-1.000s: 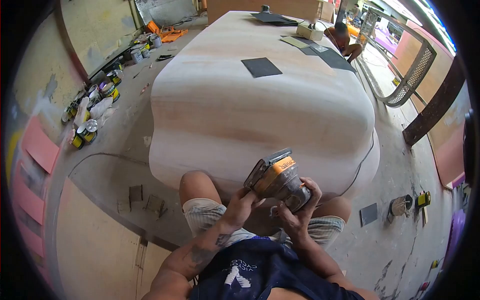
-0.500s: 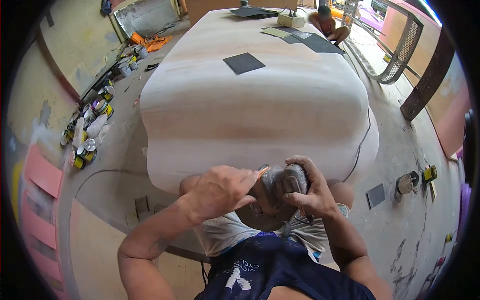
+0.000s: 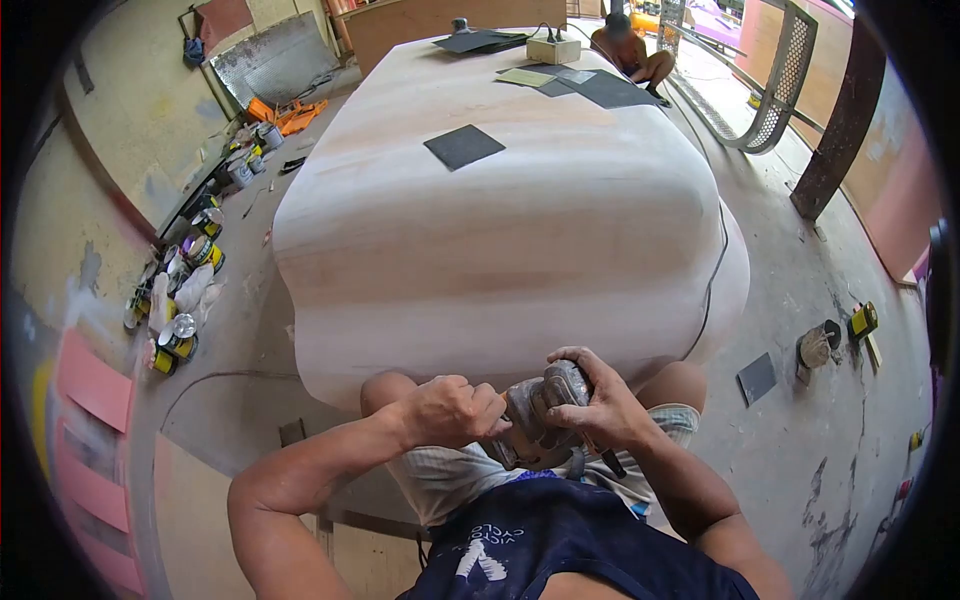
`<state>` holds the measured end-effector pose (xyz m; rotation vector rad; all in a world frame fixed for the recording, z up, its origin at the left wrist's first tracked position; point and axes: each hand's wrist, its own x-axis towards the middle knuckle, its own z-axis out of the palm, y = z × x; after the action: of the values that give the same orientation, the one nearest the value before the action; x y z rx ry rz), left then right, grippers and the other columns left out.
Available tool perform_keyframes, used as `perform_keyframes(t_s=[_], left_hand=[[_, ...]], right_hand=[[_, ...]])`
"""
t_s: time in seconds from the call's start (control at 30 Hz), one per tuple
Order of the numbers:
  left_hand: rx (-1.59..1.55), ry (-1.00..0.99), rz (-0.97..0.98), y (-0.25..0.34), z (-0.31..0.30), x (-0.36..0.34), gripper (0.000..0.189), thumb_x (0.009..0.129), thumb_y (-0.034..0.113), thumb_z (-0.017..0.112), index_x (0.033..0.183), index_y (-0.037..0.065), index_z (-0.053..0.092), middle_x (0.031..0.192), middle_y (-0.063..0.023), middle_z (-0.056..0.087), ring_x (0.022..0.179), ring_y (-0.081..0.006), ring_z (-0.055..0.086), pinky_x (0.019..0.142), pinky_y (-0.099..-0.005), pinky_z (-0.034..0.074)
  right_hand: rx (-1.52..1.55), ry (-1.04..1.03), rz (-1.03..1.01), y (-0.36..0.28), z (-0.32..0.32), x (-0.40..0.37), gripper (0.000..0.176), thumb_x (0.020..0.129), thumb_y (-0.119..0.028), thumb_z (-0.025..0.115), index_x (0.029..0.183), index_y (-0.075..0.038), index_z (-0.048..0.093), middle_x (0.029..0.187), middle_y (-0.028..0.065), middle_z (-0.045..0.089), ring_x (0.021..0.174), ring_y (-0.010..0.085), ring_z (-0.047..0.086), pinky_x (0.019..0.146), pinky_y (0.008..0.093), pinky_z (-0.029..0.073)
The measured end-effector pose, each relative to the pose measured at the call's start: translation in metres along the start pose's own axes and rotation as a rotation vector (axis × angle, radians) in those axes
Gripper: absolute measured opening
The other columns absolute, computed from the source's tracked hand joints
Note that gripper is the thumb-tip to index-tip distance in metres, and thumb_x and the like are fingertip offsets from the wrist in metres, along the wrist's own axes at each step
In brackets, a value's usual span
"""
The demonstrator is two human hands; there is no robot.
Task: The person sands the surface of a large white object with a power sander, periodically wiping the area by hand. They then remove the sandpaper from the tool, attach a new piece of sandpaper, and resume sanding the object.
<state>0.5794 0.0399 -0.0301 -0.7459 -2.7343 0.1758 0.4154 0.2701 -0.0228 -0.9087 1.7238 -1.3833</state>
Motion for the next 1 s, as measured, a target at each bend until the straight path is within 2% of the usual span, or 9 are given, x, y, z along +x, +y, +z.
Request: perform_keyframes(t_s=[0.27,0.37,0.4,0.6,0.7,0.73,0.83,0.93,1.0], left_hand=[[-0.097,0.165,-0.132,-0.003,0.007,-0.004,0.028,0.091,0.027,0.076,0.076,0.010,0.059,0.069,-0.0063,0.057,0.057,-0.0236,0.064,0.054,-0.0363,0.053],[-0.166,0.242,-0.341,-0.010,0.017,-0.009,0.027,0.092,0.026,0.075,0.078,0.009,0.060,0.067,-0.0084,0.053,0.059,-0.0277,0.065,0.055,-0.0402,0.053],[-0.234,0.182,-0.415,-0.011,0.017,-0.013,0.031,0.096,0.033,0.075,0.086,0.005,0.066,0.073,-0.0125,0.060,0.065,-0.0308,0.068,0.059,-0.0389,0.054],[-1.150,0.298,-1.026,-0.005,-0.014,-0.015,0.063,0.098,0.052,0.073,0.125,-0.005,0.068,0.101,-0.0103,0.078,0.088,-0.0174,0.073,0.079,-0.0303,0.058],[-1.527,0.188,-0.840,0.008,0.019,-0.027,0.076,0.097,0.056,0.074,0.141,-0.004,0.062,0.116,-0.0113,0.076,0.105,-0.0134,0.069,0.091,-0.0313,0.057],[-1.682,0.086,-0.896,0.013,0.011,-0.025,0.068,0.101,0.051,0.070,0.141,-0.004,0.062,0.121,-0.0112,0.074,0.111,-0.0150,0.068,0.099,-0.0317,0.055],[-1.861,0.235,-0.762,0.020,0.009,-0.016,0.060,0.106,0.045,0.064,0.141,-0.003,0.062,0.122,-0.0102,0.074,0.110,-0.0150,0.068,0.100,-0.0323,0.055],[-1.862,0.250,-0.730,0.024,0.008,-0.012,0.046,0.113,0.035,0.055,0.133,-0.004,0.066,0.118,-0.0090,0.074,0.109,-0.0156,0.069,0.100,-0.0334,0.056],[-1.647,0.223,-0.782,0.026,0.014,-0.010,0.043,0.114,0.035,0.053,0.120,-0.004,0.070,0.103,-0.0116,0.076,0.099,-0.0151,0.071,0.090,-0.0337,0.059]], right_hand=[[-0.082,0.073,-0.083,0.003,0.010,-0.002,0.078,0.073,-0.029,0.081,0.143,-0.008,0.054,0.131,0.0174,0.061,0.105,0.0310,0.069,0.089,0.0396,0.060],[-0.110,0.091,-0.138,-0.006,0.013,-0.001,0.077,0.073,-0.028,0.082,0.143,-0.008,0.055,0.134,0.0161,0.060,0.109,0.0311,0.068,0.094,0.0415,0.059],[-0.089,0.101,-0.124,-0.011,0.017,-0.002,0.076,0.073,-0.027,0.081,0.142,-0.007,0.056,0.134,0.0158,0.059,0.111,0.0305,0.067,0.097,0.0418,0.058],[0.161,0.171,-0.184,-0.007,0.009,0.003,0.075,0.076,-0.014,0.083,0.143,-0.009,0.049,0.120,0.0087,0.061,0.113,0.0197,0.061,0.095,0.0348,0.053],[0.257,0.156,-0.229,0.005,-0.001,0.006,0.077,0.076,-0.012,0.083,0.144,-0.009,0.048,0.115,0.0052,0.059,0.108,0.0161,0.059,0.095,0.0324,0.051],[0.329,0.156,-0.242,0.007,-0.001,0.007,0.077,0.075,-0.010,0.083,0.144,-0.010,0.048,0.111,0.0030,0.057,0.103,0.0140,0.058,0.094,0.0293,0.049],[0.425,0.149,-0.237,0.008,-0.006,0.005,0.078,0.074,-0.009,0.083,0.144,-0.010,0.048,0.111,0.0029,0.057,0.103,0.0132,0.058,0.093,0.0288,0.049],[0.462,0.137,-0.267,0.018,-0.011,0.005,0.078,0.073,-0.008,0.083,0.144,-0.011,0.049,0.110,0.0026,0.057,0.101,0.0122,0.058,0.090,0.0280,0.049],[0.424,0.172,-0.244,0.018,-0.010,0.003,0.078,0.073,-0.009,0.084,0.143,-0.011,0.049,0.110,0.0024,0.057,0.101,0.0117,0.058,0.089,0.0276,0.049]])
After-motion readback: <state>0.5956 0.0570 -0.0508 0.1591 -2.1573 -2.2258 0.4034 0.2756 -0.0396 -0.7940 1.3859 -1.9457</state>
